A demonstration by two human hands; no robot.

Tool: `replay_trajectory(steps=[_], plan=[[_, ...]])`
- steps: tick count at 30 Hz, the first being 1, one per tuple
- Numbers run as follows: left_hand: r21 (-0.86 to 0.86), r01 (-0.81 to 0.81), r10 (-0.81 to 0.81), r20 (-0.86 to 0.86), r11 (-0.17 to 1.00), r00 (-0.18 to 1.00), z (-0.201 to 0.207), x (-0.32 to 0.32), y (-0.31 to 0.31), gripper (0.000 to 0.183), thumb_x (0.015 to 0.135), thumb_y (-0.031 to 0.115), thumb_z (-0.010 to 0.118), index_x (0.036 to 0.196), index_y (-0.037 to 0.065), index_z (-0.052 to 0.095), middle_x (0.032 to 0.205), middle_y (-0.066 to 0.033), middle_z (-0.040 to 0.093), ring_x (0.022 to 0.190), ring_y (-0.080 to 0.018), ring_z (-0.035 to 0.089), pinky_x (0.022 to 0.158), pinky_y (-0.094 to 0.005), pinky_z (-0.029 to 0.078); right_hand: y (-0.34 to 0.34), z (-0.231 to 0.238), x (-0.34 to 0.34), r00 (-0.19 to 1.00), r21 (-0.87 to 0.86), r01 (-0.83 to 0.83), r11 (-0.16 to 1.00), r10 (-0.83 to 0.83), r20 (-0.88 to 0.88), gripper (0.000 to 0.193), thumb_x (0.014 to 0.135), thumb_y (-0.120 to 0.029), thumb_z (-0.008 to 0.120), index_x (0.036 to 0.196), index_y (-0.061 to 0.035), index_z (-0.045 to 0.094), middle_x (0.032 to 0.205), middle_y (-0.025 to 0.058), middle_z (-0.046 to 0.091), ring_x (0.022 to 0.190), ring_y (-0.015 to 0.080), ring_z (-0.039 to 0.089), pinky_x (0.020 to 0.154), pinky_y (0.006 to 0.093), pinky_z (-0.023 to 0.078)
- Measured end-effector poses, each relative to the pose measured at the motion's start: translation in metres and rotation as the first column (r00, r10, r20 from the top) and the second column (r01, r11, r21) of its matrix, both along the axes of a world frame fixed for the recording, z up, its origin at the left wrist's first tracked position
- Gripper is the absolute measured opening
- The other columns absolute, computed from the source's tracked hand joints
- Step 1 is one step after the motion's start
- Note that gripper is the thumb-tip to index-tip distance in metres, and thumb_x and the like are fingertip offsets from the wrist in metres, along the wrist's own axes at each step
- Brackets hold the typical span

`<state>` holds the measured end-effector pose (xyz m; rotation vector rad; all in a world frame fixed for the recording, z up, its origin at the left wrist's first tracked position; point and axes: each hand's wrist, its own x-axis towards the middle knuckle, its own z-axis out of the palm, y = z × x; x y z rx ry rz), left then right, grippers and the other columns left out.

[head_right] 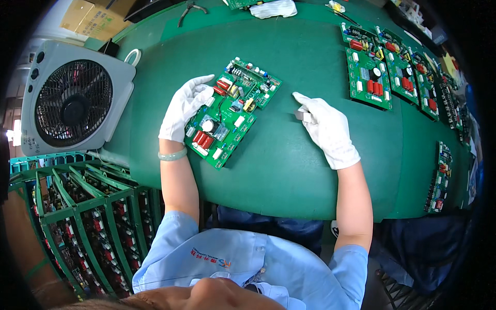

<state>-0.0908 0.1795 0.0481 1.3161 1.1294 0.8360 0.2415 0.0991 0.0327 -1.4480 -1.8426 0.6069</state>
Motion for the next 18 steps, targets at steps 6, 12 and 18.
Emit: replay_trajectory(steps=[6,12,18], plan=[[-0.005,0.055,-0.055,-0.001,0.998,0.999,0.001,0.001,-0.002,0.052,0.09,0.028,0.07,0.127,-0.004,0.054,0.106,-0.0059,0.062,0.097,-0.0099,0.059,0.086,-0.0239,0.048,-0.001,0.001,-0.006,0.988,0.068,-0.077,0.995,0.066,0.143,0.044,0.078,-0.001,0.065,0.12,-0.0149,0.065,0.086,0.0067,0.064,0.073,0.0233,0.063,0.068,0.0296,0.052],[-0.006,0.058,-0.058,-0.025,0.998,0.998,-0.005,-0.004,0.001,0.051,0.091,0.029,0.068,0.127,-0.004,0.054,0.11,-0.0084,0.063,0.099,-0.0117,0.06,0.088,-0.0255,0.049,0.0,0.004,-0.009,0.983,0.062,-0.086,0.994,0.075,0.165,0.041,0.081,-0.002,0.064,0.12,-0.0131,0.065,0.087,0.0065,0.065,0.074,0.0208,0.064,0.068,0.0294,0.052],[0.019,0.078,-0.077,-0.045,0.997,0.996,-0.011,-0.006,0.005,0.053,0.091,0.031,0.068,0.128,-0.003,0.053,0.109,-0.0072,0.063,0.098,-0.0112,0.059,0.087,-0.025,0.049,-0.002,-0.002,-0.005,0.891,0.082,-0.046,0.996,0.078,-0.448,0.035,0.092,-0.014,0.058,0.126,-0.0056,0.06,0.095,0.0107,0.068,0.074,0.0119,0.062,0.06,0.0227,0.048]])
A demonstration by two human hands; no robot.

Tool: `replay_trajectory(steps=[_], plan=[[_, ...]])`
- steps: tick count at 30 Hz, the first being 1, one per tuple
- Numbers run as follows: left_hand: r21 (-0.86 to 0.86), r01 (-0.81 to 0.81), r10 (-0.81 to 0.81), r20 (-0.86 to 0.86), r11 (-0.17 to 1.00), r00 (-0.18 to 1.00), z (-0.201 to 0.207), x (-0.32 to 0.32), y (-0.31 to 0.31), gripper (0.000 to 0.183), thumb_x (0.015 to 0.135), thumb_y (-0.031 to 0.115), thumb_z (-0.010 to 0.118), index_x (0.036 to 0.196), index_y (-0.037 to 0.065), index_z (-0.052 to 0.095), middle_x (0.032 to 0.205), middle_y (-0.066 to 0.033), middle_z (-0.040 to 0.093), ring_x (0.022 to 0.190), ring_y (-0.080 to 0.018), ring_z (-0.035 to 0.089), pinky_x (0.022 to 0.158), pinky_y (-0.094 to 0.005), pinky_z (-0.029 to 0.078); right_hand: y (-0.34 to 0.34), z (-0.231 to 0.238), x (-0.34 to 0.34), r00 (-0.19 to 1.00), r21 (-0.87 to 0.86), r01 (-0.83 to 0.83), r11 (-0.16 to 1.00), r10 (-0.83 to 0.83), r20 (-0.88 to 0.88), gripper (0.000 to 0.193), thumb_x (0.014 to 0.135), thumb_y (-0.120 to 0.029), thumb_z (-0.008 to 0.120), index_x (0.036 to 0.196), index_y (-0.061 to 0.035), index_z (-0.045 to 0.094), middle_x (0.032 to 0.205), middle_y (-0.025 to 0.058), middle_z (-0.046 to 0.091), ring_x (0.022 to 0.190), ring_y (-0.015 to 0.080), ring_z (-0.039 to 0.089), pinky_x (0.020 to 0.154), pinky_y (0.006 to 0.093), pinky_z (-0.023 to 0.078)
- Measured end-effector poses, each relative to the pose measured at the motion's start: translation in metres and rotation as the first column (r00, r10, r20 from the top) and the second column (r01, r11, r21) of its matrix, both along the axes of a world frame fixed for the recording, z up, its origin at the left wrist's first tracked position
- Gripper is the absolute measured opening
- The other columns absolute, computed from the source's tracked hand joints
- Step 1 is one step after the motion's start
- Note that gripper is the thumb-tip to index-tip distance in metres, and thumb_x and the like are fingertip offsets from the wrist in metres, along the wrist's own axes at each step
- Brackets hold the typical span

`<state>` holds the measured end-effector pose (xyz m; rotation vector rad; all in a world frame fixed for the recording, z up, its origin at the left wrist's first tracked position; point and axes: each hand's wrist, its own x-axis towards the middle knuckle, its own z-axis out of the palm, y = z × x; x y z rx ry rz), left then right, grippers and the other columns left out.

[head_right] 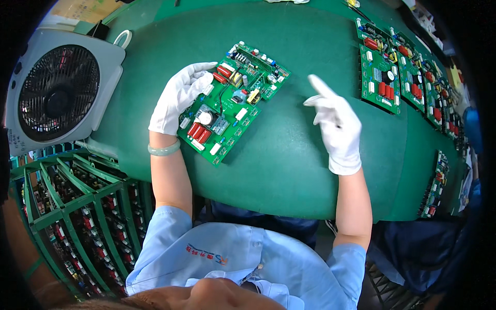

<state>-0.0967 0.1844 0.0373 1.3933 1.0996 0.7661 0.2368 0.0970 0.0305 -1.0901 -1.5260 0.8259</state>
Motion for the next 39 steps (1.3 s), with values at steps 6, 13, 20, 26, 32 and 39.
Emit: replay_trajectory(steps=[6,13,20,26,32,39], plan=[[0.033,0.014,-0.013,-0.051,0.999,0.999,0.0,0.0,0.001,0.051,0.093,0.031,0.065,0.129,-0.003,0.053,0.108,-0.0063,0.064,0.097,-0.0105,0.059,0.086,-0.0249,0.048,0.002,0.015,-0.005,0.978,-0.27,0.152,0.951,-0.184,-0.094,0.036,0.102,-0.019,0.048,0.13,0.0004,0.056,0.09,0.007,0.067,0.065,0.0062,0.055,0.058,0.0201,0.044],[0.066,0.012,-0.006,-0.089,0.998,0.996,-0.003,0.001,-0.001,0.05,0.094,0.035,0.063,0.127,-0.003,0.056,0.107,-0.007,0.065,0.096,-0.0106,0.059,0.086,-0.0245,0.048,0.0,-0.003,-0.02,0.873,-0.025,-0.056,0.998,0.061,0.484,0.03,0.088,-0.006,0.063,0.118,-0.0087,0.068,0.077,0.006,0.065,0.067,0.0168,0.062,0.065,0.0276,0.05],[0.095,0.016,-0.001,-0.148,0.995,0.989,0.006,0.009,-0.005,0.051,0.093,0.038,0.063,0.124,-0.002,0.058,0.103,-0.0069,0.067,0.093,-0.011,0.06,0.085,-0.0253,0.049,-0.004,0.003,-0.023,0.788,-0.03,-0.081,0.996,0.083,0.609,0.039,0.081,-0.008,0.068,0.119,-0.0136,0.067,0.077,0.0072,0.064,0.067,0.0229,0.062,0.065,0.0311,0.05],[0.129,0.037,-0.014,-0.176,0.991,0.984,0.0,0.007,-0.002,0.051,0.093,0.038,0.063,0.123,-0.002,0.059,0.103,-0.0067,0.067,0.093,-0.0107,0.06,0.085,-0.0252,0.048,-0.004,0.005,-0.022,0.777,-0.013,-0.1,0.995,0.086,0.624,0.038,0.082,-0.008,0.067,0.119,-0.014,0.067,0.078,0.0078,0.064,0.068,0.0232,0.061,0.065,0.0313,0.05],[0.115,0.037,-0.022,-0.125,0.993,0.992,-0.003,0.004,-0.001,0.049,0.093,0.037,0.064,0.123,-0.002,0.059,0.102,-0.0063,0.067,0.093,-0.0105,0.06,0.085,-0.0254,0.049,-0.004,0.007,-0.023,0.778,-0.066,-0.086,0.994,0.109,0.619,0.04,0.08,-0.007,0.068,0.12,-0.0132,0.067,0.079,0.0085,0.064,0.068,0.0239,0.061,0.065,0.0317,0.05],[0.053,0.008,-0.004,-0.084,0.999,0.996,0.004,0.009,-0.004,0.047,0.094,0.035,0.063,0.122,-0.002,0.059,0.102,-0.0063,0.066,0.093,-0.0108,0.06,0.085,-0.0255,0.049,-0.004,0.008,-0.024,0.785,-0.031,-0.098,0.995,0.097,0.611,0.036,0.081,-0.007,0.067,0.117,-0.009,0.067,0.078,0.0097,0.063,0.067,0.0241,0.06,0.064,0.0316,0.05]])
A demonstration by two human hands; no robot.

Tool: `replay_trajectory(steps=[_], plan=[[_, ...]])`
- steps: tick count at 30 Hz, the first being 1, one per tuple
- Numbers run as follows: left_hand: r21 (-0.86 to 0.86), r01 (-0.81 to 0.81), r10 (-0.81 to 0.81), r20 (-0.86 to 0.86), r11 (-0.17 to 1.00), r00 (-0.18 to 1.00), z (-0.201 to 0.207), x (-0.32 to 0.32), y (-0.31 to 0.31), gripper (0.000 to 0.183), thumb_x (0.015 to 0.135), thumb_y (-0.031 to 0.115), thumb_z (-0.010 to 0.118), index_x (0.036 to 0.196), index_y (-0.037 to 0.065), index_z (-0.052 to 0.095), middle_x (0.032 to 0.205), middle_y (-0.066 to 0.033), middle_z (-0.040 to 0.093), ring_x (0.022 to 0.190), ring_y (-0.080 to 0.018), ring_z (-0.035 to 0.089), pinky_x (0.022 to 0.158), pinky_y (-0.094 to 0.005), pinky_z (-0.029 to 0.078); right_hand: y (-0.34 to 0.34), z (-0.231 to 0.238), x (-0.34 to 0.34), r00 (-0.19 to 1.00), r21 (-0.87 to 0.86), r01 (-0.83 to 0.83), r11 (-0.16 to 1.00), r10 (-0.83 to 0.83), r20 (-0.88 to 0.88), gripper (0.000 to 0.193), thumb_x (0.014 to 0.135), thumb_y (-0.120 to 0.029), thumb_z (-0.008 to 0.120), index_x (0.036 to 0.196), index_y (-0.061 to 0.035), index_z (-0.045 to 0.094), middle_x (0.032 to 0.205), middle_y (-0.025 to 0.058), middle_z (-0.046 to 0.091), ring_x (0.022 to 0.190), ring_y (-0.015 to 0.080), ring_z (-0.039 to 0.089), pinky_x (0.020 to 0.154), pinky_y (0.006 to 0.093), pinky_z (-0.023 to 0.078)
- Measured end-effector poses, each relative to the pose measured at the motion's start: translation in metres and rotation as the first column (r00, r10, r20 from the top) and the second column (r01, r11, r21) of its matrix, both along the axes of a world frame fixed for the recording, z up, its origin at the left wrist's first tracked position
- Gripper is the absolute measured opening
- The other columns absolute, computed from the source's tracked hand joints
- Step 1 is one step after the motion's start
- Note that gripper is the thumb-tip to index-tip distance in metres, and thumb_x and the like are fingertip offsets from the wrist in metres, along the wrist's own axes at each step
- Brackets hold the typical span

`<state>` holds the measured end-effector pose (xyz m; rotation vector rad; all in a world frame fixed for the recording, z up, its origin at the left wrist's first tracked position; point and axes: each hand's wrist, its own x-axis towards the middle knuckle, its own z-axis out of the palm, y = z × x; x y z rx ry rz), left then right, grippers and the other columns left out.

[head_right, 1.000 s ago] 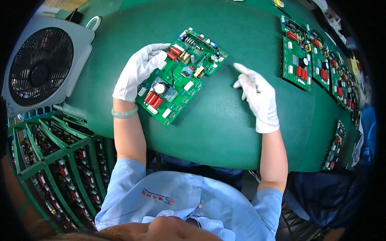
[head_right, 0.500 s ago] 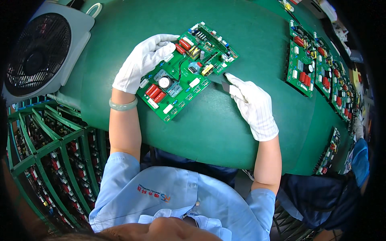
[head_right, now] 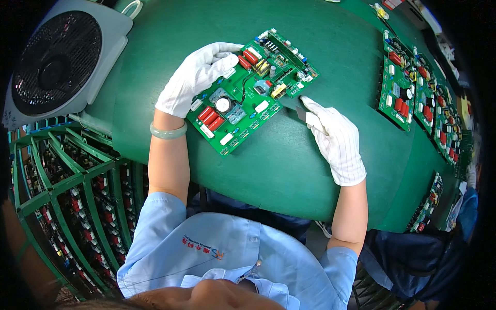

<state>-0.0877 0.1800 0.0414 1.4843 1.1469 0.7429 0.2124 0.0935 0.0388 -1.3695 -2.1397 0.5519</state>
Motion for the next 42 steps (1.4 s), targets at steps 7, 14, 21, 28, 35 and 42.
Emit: replay_trajectory(steps=[7,14,21,28,35,42], plan=[[0.046,0.005,-0.003,-0.055,0.999,0.999,-0.004,-0.003,0.002,0.047,0.094,0.035,0.063,0.123,-0.002,0.059,0.103,-0.0079,0.067,0.093,-0.0126,0.061,0.085,-0.0265,0.049,0.0,0.0,-0.002,1.0,-0.008,-0.003,1.0,0.003,-0.017,0.036,0.081,-0.007,0.066,0.117,-0.0088,0.067,0.077,0.0095,0.063,0.068,0.0241,0.061,0.065,0.0315,0.05],[0.054,0.035,-0.035,0.017,0.998,0.999,0.001,-0.006,-0.001,0.05,0.094,0.034,0.062,0.127,-0.002,0.055,0.106,-0.0074,0.066,0.098,-0.0118,0.059,0.089,-0.0254,0.047,-0.002,-0.002,0.002,0.997,-0.058,-0.003,0.998,-0.001,-0.077,0.04,0.08,-0.005,0.066,0.12,-0.012,0.066,0.083,0.0102,0.064,0.071,0.0254,0.061,0.066,0.0316,0.05],[-0.027,-0.11,0.112,0.087,0.994,0.99,0.021,-0.006,-0.007,0.054,0.092,0.036,0.064,0.13,-0.002,0.053,0.112,-0.0081,0.063,0.097,-0.0134,0.058,0.09,-0.027,0.045,-0.004,0.0,0.011,0.992,-0.108,-0.006,0.994,-0.008,-0.122,0.04,0.079,-0.006,0.067,0.119,-0.0126,0.066,0.082,0.0097,0.062,0.071,0.0259,0.06,0.067,0.0318,0.05],[0.291,-0.379,0.379,0.056,0.878,0.923,0.026,-0.001,-0.039,0.041,0.098,0.023,0.055,0.131,-0.002,0.053,0.124,-0.0145,0.061,0.107,-0.0171,0.06,0.094,-0.0313,0.047,-0.002,-0.009,0.017,0.952,-0.228,-0.014,0.974,-0.057,-0.3,0.035,0.084,-0.007,0.062,0.119,-0.0115,0.065,0.095,0.0089,0.068,0.082,0.0263,0.065,0.074,0.0338,0.052],[0.731,0.196,0.423,-0.568,0.654,0.706,0.048,0.029,-0.12,0.052,0.095,0.041,0.055,0.127,0.0,0.056,0.127,-0.0207,0.058,0.122,-0.0404,0.052,0.104,-0.0447,0.04,-0.001,-0.019,0.02,0.977,-0.014,-0.054,0.998,0.05,-0.209,0.036,0.083,-0.012,0.062,0.119,-0.0131,0.064,0.099,0.0104,0.067,0.086,0.0319,0.064,0.075,0.0397,0.051],[0.689,0.357,0.363,-0.669,0.631,0.649,0.039,0.04,-0.128,0.067,0.081,0.034,0.072,0.132,-0.001,0.049,0.129,-0.021,0.056,0.122,-0.0422,0.051,0.102,-0.0468,0.041,-0.003,-0.02,0.026,0.991,0.072,-0.058,0.996,0.066,-0.113,0.037,0.082,-0.012,0.062,0.119,-0.0133,0.062,0.1,0.0103,0.066,0.087,0.0325,0.063,0.074,0.0414,0.051]])
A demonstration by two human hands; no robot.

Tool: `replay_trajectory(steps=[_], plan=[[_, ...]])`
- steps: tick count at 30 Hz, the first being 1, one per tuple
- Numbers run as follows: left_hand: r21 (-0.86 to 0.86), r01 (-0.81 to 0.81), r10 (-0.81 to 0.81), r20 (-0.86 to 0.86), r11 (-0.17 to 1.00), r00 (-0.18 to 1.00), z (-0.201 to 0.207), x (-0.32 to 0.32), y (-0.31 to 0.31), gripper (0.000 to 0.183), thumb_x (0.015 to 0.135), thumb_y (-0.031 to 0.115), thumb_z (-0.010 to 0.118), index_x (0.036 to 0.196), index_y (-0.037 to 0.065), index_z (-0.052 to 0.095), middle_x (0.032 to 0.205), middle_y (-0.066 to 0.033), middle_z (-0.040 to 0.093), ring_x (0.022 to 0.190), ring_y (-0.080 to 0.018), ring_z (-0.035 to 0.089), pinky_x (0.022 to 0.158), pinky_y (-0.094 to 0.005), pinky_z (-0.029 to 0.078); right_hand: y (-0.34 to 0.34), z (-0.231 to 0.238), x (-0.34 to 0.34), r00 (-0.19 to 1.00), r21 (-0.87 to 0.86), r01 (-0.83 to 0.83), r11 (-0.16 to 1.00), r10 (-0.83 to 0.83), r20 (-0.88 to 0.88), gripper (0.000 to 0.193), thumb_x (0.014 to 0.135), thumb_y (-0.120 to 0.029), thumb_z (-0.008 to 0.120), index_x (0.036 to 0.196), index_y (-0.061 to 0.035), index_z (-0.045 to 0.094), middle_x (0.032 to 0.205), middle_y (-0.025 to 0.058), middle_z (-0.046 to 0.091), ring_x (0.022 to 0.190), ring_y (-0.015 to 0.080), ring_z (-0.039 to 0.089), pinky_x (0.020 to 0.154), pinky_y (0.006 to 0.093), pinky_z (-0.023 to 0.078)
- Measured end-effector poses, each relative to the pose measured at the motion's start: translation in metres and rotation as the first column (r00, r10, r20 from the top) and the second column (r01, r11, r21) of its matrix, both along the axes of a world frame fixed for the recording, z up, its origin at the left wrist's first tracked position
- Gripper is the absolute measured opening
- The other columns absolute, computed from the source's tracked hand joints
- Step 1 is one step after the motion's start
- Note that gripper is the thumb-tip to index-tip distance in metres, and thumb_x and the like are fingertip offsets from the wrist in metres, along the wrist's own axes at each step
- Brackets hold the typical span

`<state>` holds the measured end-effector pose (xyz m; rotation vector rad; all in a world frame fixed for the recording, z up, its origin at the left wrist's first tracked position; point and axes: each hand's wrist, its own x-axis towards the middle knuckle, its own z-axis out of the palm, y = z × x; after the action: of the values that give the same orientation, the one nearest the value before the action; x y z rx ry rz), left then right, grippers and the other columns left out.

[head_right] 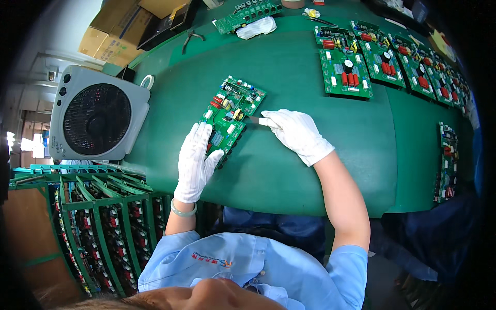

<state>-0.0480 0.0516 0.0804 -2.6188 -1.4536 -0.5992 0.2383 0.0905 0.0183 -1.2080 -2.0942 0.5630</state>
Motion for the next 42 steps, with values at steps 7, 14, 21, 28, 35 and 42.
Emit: replay_trajectory(steps=[7,14,21,28,35,42], plan=[[0.051,0.022,-0.023,0.034,0.998,0.999,0.0,0.005,-0.002,0.075,0.074,0.028,0.08,0.135,-0.001,0.047,0.127,-0.022,0.057,0.122,-0.0412,0.052,0.103,-0.0459,0.041,0.003,-0.006,-0.002,0.998,0.108,0.037,0.993,-0.031,-0.053,0.036,0.083,-0.009,0.061,0.119,-0.0118,0.064,0.087,0.0078,0.067,0.078,0.0265,0.065,0.07,0.0366,0.052],[0.057,-0.122,0.113,0.137,0.991,0.984,-0.015,0.02,-0.019,0.088,0.072,0.024,0.083,0.142,-0.003,0.037,0.139,-0.024,0.046,0.124,-0.0385,0.048,0.107,-0.0431,0.037,0.019,0.017,0.027,0.799,0.398,0.601,0.693,-0.529,-0.284,0.032,0.084,-0.006,0.063,0.113,-0.0158,0.068,0.093,0.0061,0.068,0.083,0.0247,0.065,0.075,0.0344,0.052],[-0.003,-0.237,0.23,0.245,0.972,0.942,-0.03,0.012,-0.006,0.085,0.073,0.014,0.081,0.141,-0.003,0.035,0.141,-0.0251,0.041,0.132,-0.0403,0.04,0.113,-0.0446,0.029,0.036,0.012,0.102,0.586,0.594,0.728,0.342,-0.76,-0.282,0.032,0.083,-0.007,0.066,0.115,-0.0106,0.065,0.116,0.0135,0.065,0.107,0.0303,0.06,0.092,0.0415,0.048],[0.179,-0.375,0.337,0.208,0.91,0.918,-0.049,-0.089,0.05,0.082,0.076,0.017,0.078,0.143,-0.003,0.035,0.143,-0.0252,0.041,0.133,-0.0389,0.04,0.113,-0.0429,0.03,0.035,0.001,0.095,0.607,0.486,0.688,0.539,-0.795,0.021,0.032,0.089,-0.025,0.061,0.119,-0.0155,0.063,0.125,0.0138,0.057,0.102,0.0318,0.06,0.084,0.0435,0.047],[0.198,-0.415,0.37,0.225,0.888,0.901,-0.059,-0.178,0.095,0.082,0.075,0.018,0.079,0.142,-0.002,0.037,0.143,-0.0234,0.043,0.133,-0.0372,0.041,0.112,-0.0402,0.031,0.028,0.018,0.057,0.665,0.417,0.63,0.655,-0.733,0.147,0.026,0.09,-0.031,0.058,0.109,-0.0147,0.066,0.095,0.009,0.065,0.078,0.0258,0.064,0.067,0.0418,0.05],[-0.225,-0.033,0.188,0.715,0.974,0.674,-0.024,-0.034,0.059,0.04,0.09,0.014,0.068,0.125,-0.002,0.057,0.116,-0.0151,0.064,0.103,-0.0228,0.063,0.096,-0.0325,0.047,-0.016,0.033,-0.004,0.976,0.039,0.113,0.993,-0.103,-0.191,0.04,0.09,-0.008,0.057,0.13,-0.0099,0.056,0.124,0.0138,0.06,0.101,0.0225,0.066,0.085,0.0331,0.052]])
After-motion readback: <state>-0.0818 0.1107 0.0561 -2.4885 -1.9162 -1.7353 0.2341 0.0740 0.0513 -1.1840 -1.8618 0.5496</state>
